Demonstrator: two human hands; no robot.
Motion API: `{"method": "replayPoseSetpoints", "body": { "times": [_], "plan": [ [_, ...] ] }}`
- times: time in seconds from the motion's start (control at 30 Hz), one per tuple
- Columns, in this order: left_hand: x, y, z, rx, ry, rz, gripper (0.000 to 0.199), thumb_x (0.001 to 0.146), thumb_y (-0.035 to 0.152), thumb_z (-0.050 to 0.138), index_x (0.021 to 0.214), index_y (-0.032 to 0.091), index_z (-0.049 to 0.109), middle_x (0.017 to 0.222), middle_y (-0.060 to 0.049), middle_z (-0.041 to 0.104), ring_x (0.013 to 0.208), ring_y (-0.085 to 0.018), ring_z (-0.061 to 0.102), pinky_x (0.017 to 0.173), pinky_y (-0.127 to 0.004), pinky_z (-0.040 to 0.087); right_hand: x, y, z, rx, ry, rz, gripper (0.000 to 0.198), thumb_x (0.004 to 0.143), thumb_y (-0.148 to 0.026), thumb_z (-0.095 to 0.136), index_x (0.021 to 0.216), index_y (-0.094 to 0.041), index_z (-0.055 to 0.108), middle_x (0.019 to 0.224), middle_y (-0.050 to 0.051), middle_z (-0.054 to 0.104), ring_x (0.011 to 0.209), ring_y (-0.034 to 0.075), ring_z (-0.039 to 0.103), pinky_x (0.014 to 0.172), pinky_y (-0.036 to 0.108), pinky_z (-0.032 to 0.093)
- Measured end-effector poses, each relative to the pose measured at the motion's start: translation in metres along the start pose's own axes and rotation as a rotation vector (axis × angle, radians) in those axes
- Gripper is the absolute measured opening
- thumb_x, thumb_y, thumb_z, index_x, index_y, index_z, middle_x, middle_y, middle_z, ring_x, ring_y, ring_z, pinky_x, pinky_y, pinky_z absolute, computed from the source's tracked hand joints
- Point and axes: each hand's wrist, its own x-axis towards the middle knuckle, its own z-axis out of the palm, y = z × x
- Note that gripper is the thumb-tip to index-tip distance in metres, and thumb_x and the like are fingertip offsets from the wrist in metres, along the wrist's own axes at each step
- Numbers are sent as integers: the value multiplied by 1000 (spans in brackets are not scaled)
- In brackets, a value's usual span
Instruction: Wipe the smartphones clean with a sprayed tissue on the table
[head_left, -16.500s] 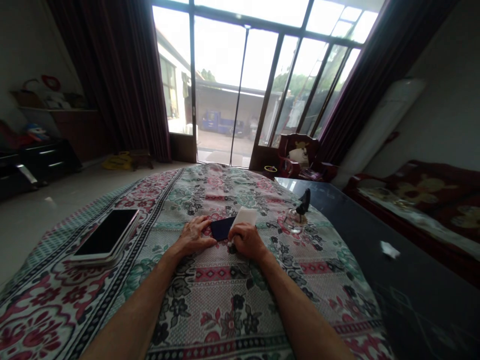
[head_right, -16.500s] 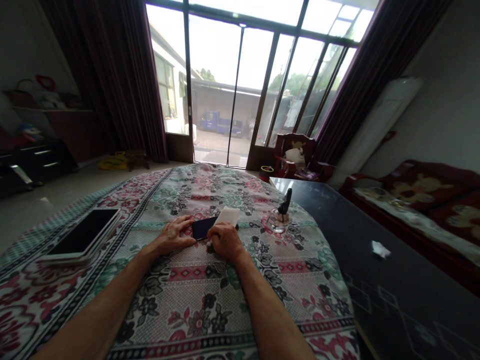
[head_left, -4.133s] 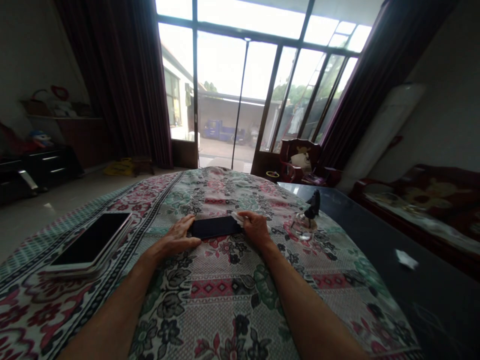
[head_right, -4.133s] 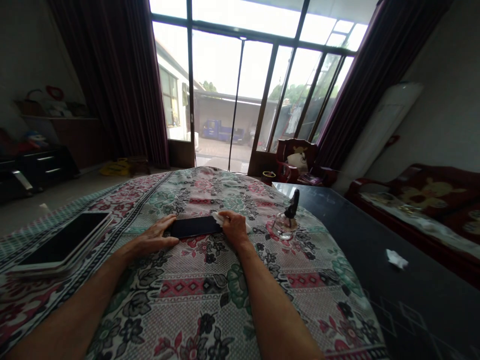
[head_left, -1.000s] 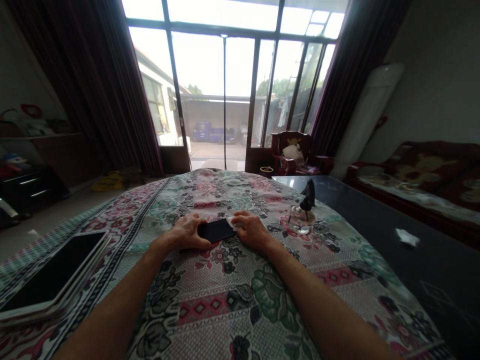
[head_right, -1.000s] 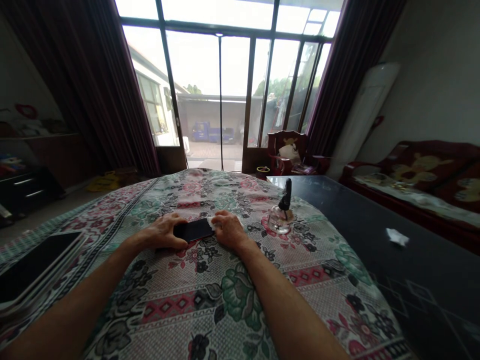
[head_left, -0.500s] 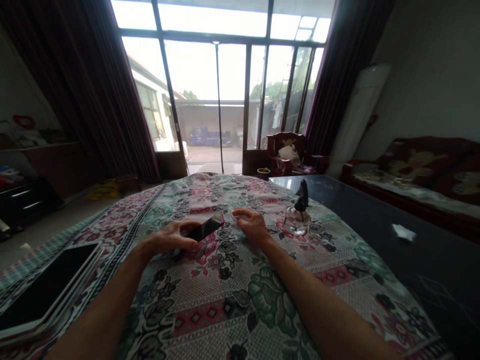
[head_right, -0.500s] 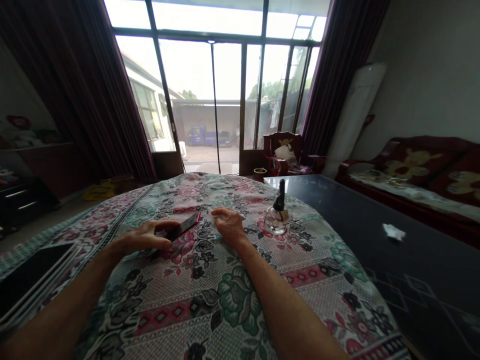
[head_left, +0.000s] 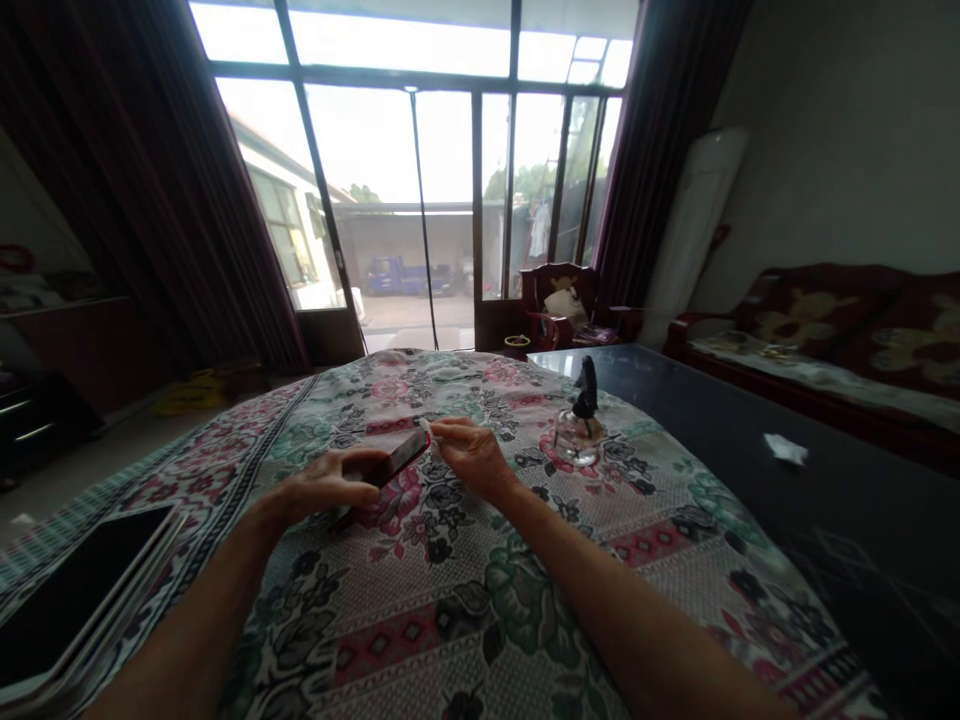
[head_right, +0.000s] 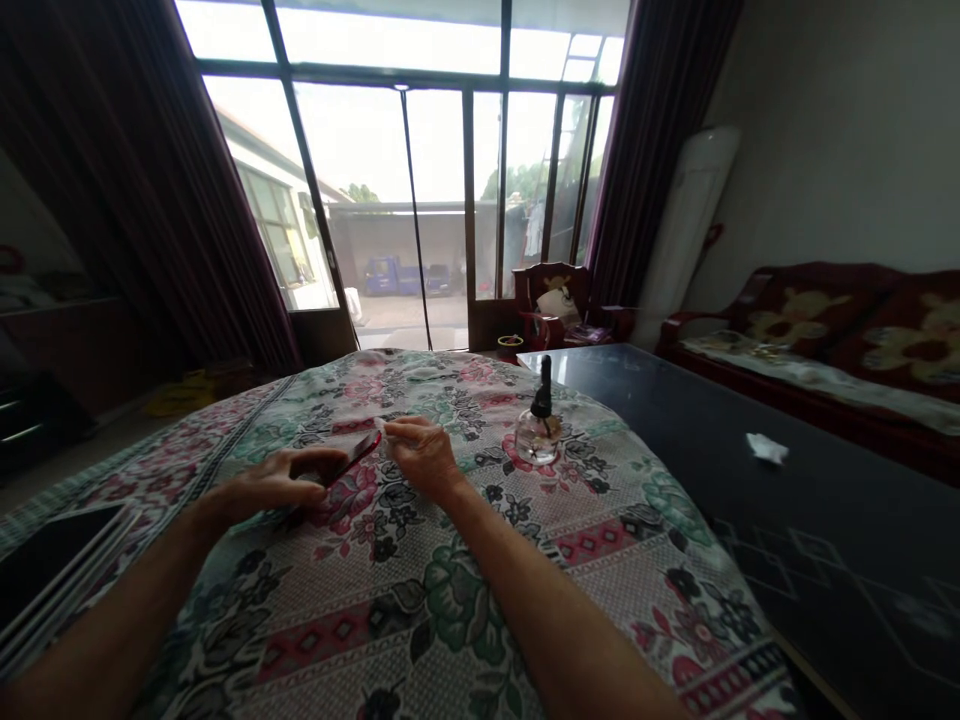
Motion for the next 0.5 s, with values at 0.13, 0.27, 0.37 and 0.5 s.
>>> {"method": "replayPoseSetpoints", "body": {
  "times": [0.13, 0.27, 0.37, 0.5],
  "plan": [
    [0, -2, -1, -29, 66, -22, 46, 70, 36, 68, 115, 24, 69, 110, -4, 69, 103, -27, 58, 91, -35, 44, -3, -3, 3, 27, -16, -32, 31, 75, -15, 55, 93, -25, 78, 103, 3, 74, 95, 16, 68, 90, 32, 56],
    [-1, 14, 3, -28, 20, 41, 38, 70, 35, 67, 105, 22, 70, 99, -3, 68, 94, -23, 57, 84, -33, 44, -3, -1, -1, 25, 21, -13, 35, 72, -13, 52, 93, -23, 78, 103, 3, 74, 97, 17, 68, 93, 32, 54],
    [1, 26, 8, -52, -29, 96, 29, 69, 31, 67, 95, 20, 71, 88, -1, 65, 86, -20, 55, 77, -30, 42, -2, 1, -6, 7, 48, 17, 35, 70, -12, 53, 92, -21, 78, 102, 4, 74, 99, 19, 68, 94, 33, 53],
    [3, 24, 12, -97, -4, 80, 31, 68, 30, 69, 97, 20, 72, 89, -1, 66, 85, -19, 55, 76, -29, 42, -4, 3, -5, 18, 22, 26, 31, 73, -17, 57, 97, -20, 77, 104, 6, 74, 99, 19, 67, 94, 34, 52]
  ]
}}
